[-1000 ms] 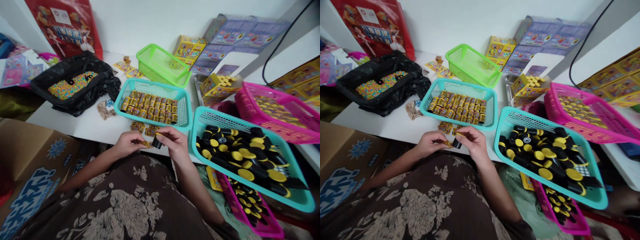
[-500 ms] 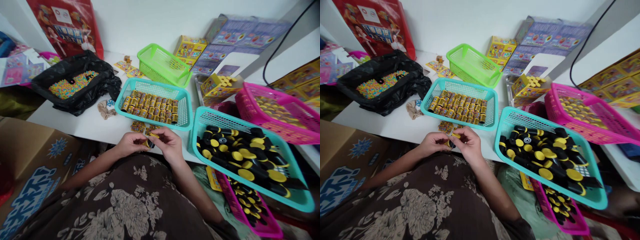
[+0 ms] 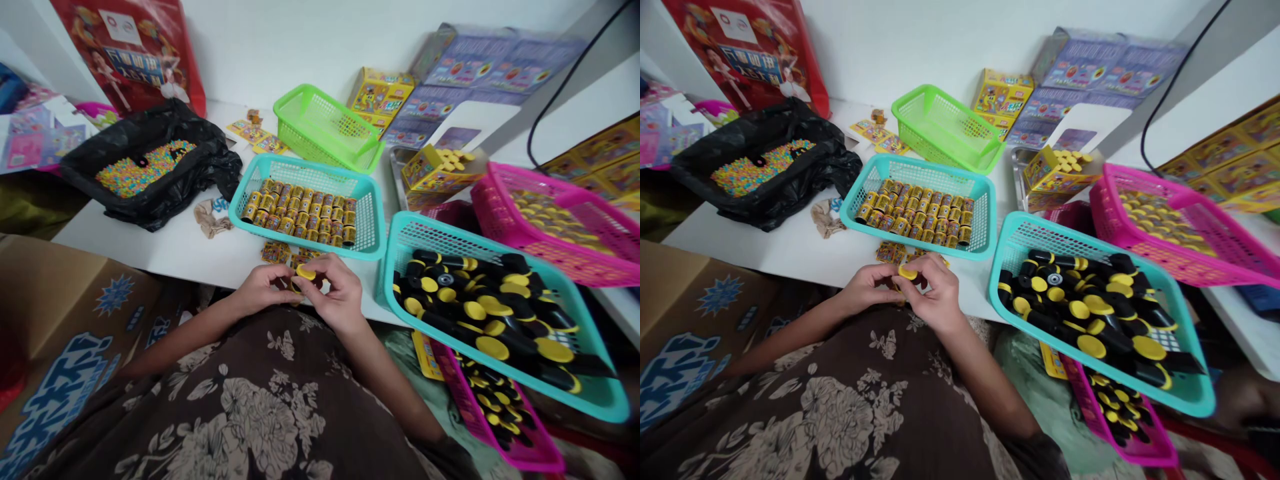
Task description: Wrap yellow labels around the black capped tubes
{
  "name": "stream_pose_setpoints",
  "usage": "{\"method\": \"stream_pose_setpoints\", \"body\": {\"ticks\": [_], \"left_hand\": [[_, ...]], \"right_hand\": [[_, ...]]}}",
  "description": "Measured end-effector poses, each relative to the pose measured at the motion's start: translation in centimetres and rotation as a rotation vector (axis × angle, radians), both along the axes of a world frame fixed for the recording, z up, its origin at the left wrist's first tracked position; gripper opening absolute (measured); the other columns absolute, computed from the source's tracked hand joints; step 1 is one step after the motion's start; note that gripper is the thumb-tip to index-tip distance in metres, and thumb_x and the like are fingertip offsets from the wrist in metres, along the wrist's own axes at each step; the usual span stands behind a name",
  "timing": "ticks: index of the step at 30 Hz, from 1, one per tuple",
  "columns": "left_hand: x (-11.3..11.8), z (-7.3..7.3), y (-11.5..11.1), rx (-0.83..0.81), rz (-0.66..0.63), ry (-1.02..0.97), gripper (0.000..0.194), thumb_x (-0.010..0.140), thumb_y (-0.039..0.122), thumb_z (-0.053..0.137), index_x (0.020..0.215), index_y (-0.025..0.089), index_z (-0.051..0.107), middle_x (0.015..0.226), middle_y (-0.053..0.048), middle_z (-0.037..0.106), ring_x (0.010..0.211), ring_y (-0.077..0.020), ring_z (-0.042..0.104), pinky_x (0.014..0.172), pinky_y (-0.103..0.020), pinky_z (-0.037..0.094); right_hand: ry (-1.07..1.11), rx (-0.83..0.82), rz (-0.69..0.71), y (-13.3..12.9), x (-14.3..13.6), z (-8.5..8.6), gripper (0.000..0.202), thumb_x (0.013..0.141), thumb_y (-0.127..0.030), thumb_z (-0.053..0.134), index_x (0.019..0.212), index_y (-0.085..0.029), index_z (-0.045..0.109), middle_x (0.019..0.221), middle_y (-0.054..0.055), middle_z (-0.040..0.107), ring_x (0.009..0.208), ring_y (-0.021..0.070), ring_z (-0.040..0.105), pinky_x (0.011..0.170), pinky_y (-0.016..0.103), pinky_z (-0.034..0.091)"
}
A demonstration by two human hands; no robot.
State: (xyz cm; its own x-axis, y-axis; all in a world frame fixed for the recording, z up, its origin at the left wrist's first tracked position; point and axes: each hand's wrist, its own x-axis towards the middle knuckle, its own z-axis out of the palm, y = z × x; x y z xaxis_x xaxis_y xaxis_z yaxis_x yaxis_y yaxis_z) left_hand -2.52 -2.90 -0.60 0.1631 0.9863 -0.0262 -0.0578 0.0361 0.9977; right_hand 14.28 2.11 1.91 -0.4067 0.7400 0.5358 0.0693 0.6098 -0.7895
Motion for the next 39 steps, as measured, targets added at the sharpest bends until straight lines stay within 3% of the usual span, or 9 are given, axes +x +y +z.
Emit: {"method": "stream_pose_setpoints", "body": {"ticks": [8,15,19,23,26,33,36,39], "left_hand": [[0.9,-0.7,0.0,-0.162,0.132,-0.350,0.029,0.063,0.026,0.084,0.084,0.014,0.070,0.079,-0.001,0.066,0.072,-0.0121,0.058,0.071,-0.026,0.045],[1.1,-0.4,-0.1,-0.170,0.159,-0.315,0.028,0.060,0.023,0.086,0.079,0.013,0.067,0.068,0.001,0.065,0.061,-0.0095,0.056,0.061,-0.023,0.042],[1.2,-0.1,-0.2,-0.266,0.114,-0.413,0.027,0.060,0.024,0.085,0.076,0.012,0.066,0.068,-0.002,0.068,0.059,-0.0123,0.060,0.062,-0.026,0.045],[1.1,0.2,0.0,-0.329,0.100,-0.579,0.028,0.061,0.023,0.084,0.081,0.012,0.069,0.074,-0.003,0.070,0.066,-0.0144,0.064,0.069,-0.030,0.049],[1.0,0.3,0.2,-0.373,0.073,-0.705,0.029,0.063,0.026,0.084,0.083,0.012,0.070,0.076,-0.003,0.068,0.067,-0.0138,0.063,0.070,-0.030,0.050],[0.7,0.0,0.4,-0.410,0.076,-0.721,0.028,0.064,0.024,0.084,0.083,0.014,0.067,0.079,-0.003,0.067,0.067,-0.0141,0.062,0.067,-0.031,0.050],[0.5,-0.2,0.4,-0.408,0.016,-0.674,0.032,0.061,0.024,0.085,0.086,0.013,0.067,0.078,-0.003,0.066,0.066,-0.0143,0.062,0.061,-0.029,0.048],[0.4,-0.7,0.5,-0.414,-0.034,-0.685,0.037,0.063,0.033,0.086,0.090,0.014,0.068,0.080,-0.005,0.067,0.067,-0.0157,0.063,0.060,-0.029,0.048]], "right_hand": [[0.050,-0.384,0.019,0.4,0.0,-1.8,0.016,0.077,-0.033,0.077,0.083,-0.023,0.066,0.076,-0.001,0.063,0.065,0.0130,0.057,0.059,0.027,0.047],[0.102,-0.465,0.005,0.2,0.0,-2.4,0.015,0.073,-0.033,0.079,0.077,-0.023,0.068,0.073,-0.001,0.064,0.065,0.0138,0.058,0.062,0.028,0.049],[0.217,-0.429,-0.021,0.2,0.0,-2.5,0.012,0.076,-0.031,0.077,0.082,-0.024,0.070,0.077,-0.001,0.067,0.069,0.0147,0.061,0.067,0.030,0.052],[0.074,-0.265,0.107,0.4,0.2,-2.1,0.011,0.085,-0.032,0.067,0.091,-0.025,0.073,0.088,0.003,0.069,0.085,0.0189,0.065,0.077,0.036,0.054],[0.007,-0.178,0.123,0.3,0.2,-1.9,0.016,0.085,-0.033,0.068,0.099,-0.026,0.073,0.097,0.005,0.070,0.092,0.0210,0.065,0.081,0.040,0.055],[0.004,-0.129,0.101,0.0,0.0,-2.2,0.015,0.083,-0.027,0.070,0.098,-0.026,0.071,0.094,0.004,0.072,0.092,0.0208,0.066,0.081,0.039,0.055],[0.014,-0.179,0.126,0.3,0.2,-2.4,0.023,0.078,-0.029,0.076,0.100,-0.026,0.069,0.087,0.002,0.070,0.080,0.0182,0.065,0.074,0.035,0.054],[-0.021,-0.180,0.125,0.4,0.5,-2.3,0.030,0.075,-0.030,0.077,0.104,-0.026,0.068,0.082,0.001,0.066,0.074,0.0172,0.063,0.067,0.033,0.054]]}}
